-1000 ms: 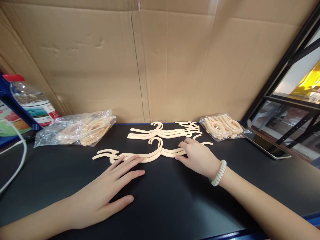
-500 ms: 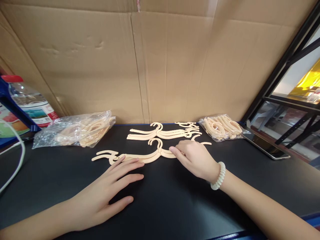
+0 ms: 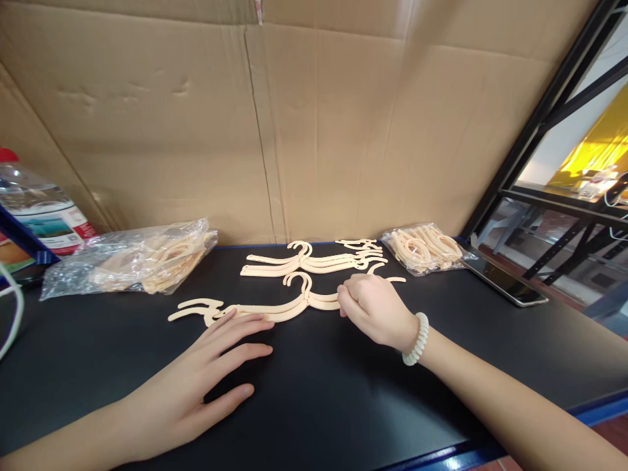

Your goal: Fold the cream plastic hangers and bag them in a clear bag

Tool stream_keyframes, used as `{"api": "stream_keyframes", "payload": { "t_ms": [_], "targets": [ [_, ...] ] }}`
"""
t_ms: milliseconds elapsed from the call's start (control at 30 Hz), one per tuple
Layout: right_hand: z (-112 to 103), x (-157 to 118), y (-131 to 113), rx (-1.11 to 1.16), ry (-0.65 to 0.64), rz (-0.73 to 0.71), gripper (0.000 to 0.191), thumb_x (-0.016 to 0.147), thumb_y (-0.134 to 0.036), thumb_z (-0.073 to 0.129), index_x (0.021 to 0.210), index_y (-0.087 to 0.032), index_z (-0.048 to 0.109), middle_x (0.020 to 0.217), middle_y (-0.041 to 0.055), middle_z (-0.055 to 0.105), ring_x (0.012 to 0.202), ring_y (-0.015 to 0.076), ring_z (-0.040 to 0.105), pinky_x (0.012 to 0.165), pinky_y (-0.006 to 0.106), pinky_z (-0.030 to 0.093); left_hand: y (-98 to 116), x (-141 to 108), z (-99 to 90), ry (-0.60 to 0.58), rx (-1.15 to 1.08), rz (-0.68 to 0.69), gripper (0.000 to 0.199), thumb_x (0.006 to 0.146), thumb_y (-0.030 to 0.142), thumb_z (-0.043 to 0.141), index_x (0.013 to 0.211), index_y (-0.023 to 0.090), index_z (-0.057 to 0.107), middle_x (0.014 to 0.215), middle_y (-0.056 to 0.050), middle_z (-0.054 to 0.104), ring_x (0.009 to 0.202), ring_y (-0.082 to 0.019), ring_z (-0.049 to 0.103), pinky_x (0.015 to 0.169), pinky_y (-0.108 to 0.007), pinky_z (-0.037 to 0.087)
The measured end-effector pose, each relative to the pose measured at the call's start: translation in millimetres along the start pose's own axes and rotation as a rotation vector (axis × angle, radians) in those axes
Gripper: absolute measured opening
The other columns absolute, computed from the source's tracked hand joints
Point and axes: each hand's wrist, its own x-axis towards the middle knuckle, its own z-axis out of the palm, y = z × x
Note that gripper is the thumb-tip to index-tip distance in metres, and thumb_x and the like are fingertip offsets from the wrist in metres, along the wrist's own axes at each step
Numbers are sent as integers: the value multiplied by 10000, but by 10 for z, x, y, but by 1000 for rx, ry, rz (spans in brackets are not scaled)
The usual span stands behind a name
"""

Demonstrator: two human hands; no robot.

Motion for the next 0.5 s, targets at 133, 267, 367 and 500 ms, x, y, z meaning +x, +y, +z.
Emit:
{"api": "stream_keyframes", "payload": {
  "t_ms": [133,267,367,500],
  "targets": [
    [-10,4,8,10,5,-22,454,922,-207,307,571,-177,593,620,41,576,606,159,552,666,283,426,-2,-6,8,8,4,-9,314,889,234,555,1197,285,585,1381,-54,529,1322,-251,442,1175,-491,192],
    [-10,-4,6,35,22,-34,401,865,-162,340,547,-174,584,629,40,584,609,158,549,659,281,423,1,0,2,-7,7,-8,300,897,235,545,1190,282,585,1382,-57,525,1324,-250,437,1172,-497,195],
    [-15,-11,-7,40,33,-29,377,832,-148,354,536,-174,586,640,42,598,609,161,551,650,285,426,3,10,-6,-18,0,-6,292,897,234,540,1183,275,587,1380,-62,525,1321,-250,437,1172,-501,191],
    [-34,-12,-17,37,18,-54,356,813,-150,355,547,-176,590,651,47,610,617,169,556,661,295,436,-4,12,-6,-25,-14,-1,293,894,232,540,1182,263,591,1379,-73,524,1318,-258,440,1172,-508,184]
  ]
}}
